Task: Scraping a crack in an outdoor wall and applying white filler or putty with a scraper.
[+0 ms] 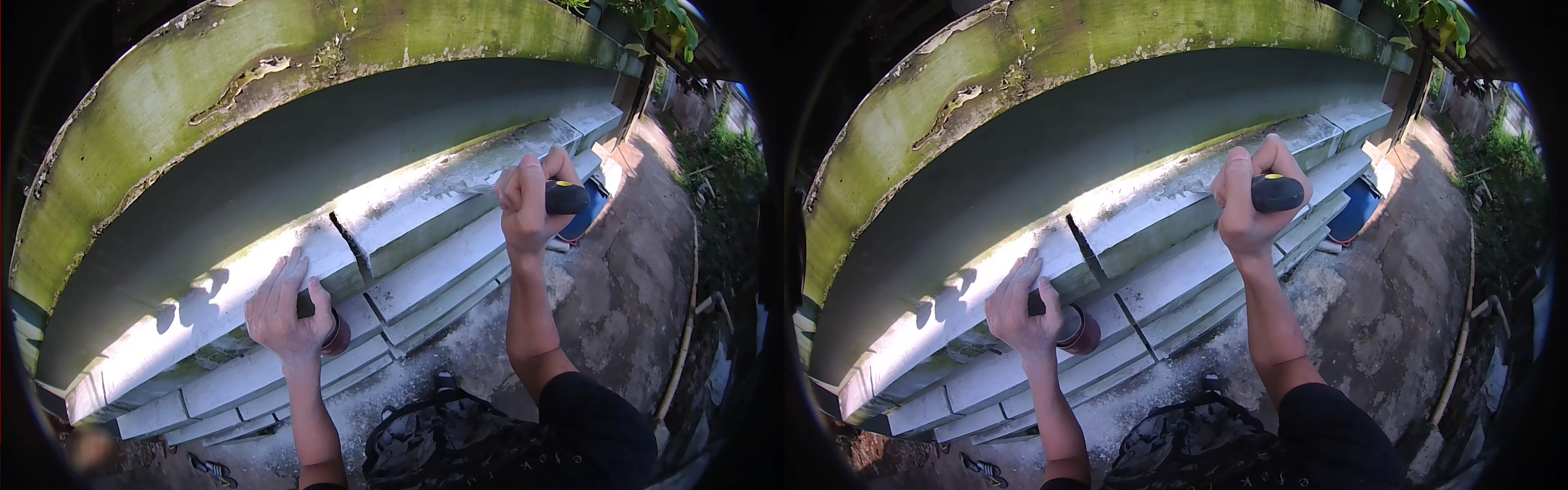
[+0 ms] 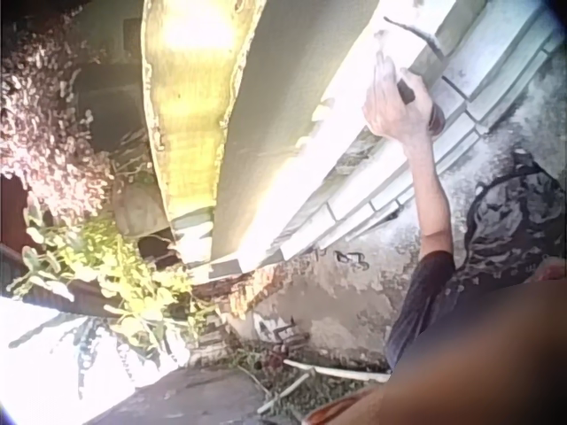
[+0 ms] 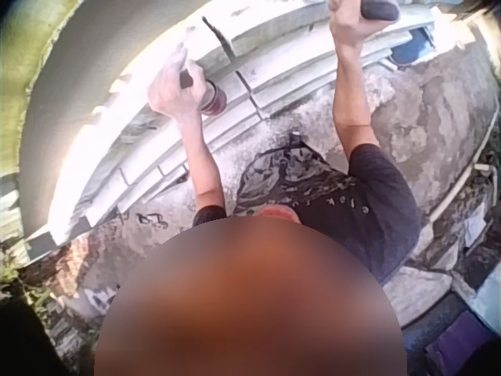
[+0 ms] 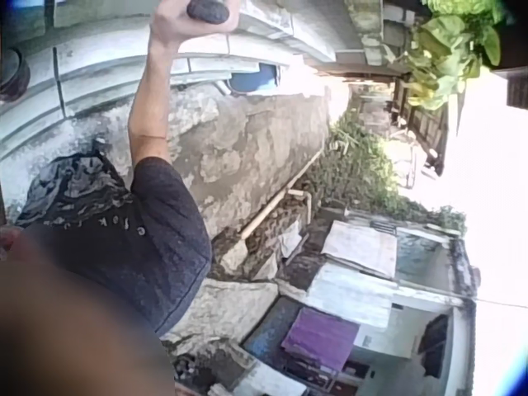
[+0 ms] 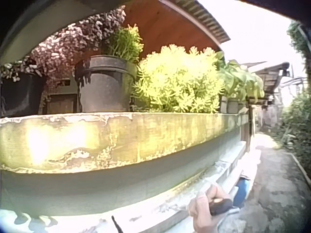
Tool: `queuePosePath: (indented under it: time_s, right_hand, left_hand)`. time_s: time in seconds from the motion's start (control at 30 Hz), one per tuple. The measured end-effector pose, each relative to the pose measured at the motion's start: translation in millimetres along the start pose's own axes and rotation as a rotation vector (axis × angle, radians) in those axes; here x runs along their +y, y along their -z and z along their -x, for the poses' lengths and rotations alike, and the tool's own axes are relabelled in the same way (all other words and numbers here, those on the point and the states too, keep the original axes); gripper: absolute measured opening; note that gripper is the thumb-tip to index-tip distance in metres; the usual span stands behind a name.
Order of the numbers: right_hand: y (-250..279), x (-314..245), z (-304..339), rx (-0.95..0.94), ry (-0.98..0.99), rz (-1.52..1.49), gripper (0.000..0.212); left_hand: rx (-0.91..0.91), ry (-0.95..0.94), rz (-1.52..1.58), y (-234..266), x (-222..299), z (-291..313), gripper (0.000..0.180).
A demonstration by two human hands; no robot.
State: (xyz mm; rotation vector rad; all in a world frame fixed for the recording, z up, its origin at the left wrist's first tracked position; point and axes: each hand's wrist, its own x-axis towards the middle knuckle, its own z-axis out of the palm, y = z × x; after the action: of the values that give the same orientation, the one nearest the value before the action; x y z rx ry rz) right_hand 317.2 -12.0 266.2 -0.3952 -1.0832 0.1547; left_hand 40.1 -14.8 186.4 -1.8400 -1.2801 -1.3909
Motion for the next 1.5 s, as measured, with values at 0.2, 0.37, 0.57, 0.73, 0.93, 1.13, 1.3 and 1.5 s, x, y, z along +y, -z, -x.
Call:
queuePosePath:
  time_s: [0.2, 0.37, 0.57, 0.73, 0.93, 1.13, 1.3, 1.5]
  right_hand:
    - [4.3, 0.4, -5.9, 0.022, -0.007, 0.028, 0.036]
    - [4.7, 9.2, -10.7, 0.013, -0.048, 0.053, 0.037]
    - [9.5, 4.1, -10.6, 0.032, 0.012, 0.065, 0.035]
    - [14.6, 9.5, -9.7, 0.025, 0.009, 0.084, 0.036]
    - [9.7, 24.7, -13.8, -0.011, 0.040, 0.148, 0.035]
    - [20.2, 15.9, -18.0, 0.020, -0.033, 0.068, 0.035]
    - [25.5, 7.9, -17.0, 0.010, -0.029, 0.028, 0.032]
    - [32.5, -2.0, -16.3, 0.011, 0.025, 0.016, 0.032]
  left_hand:
    - [-0.008, -0.004, -0.004, 0.9, 0.5, -0.6, 0.021]
    - [0.006, -0.010, -0.006, -0.3, 0.5, -1.3, 0.020]
    - [0.005, -0.011, -0.011, 0.5, 0.8, -1.1, 0.020]
    - [0.003, -0.007, -0.021, 0.8, -0.1, -3.4, 0.019]
    - [-0.008, -0.005, -0.029, 0.2, -1.6, -3.1, 0.019]
    - [-0.009, -0.001, -0.032, -0.4, 0.2, -1.8, 0.019]
    - [-0.008, 0.003, -0.024, 0.4, 0.4, -2.2, 0.018]
    - [-0.006, 0.003, -0.033, -1.4, 1.9, -2.1, 0.019]
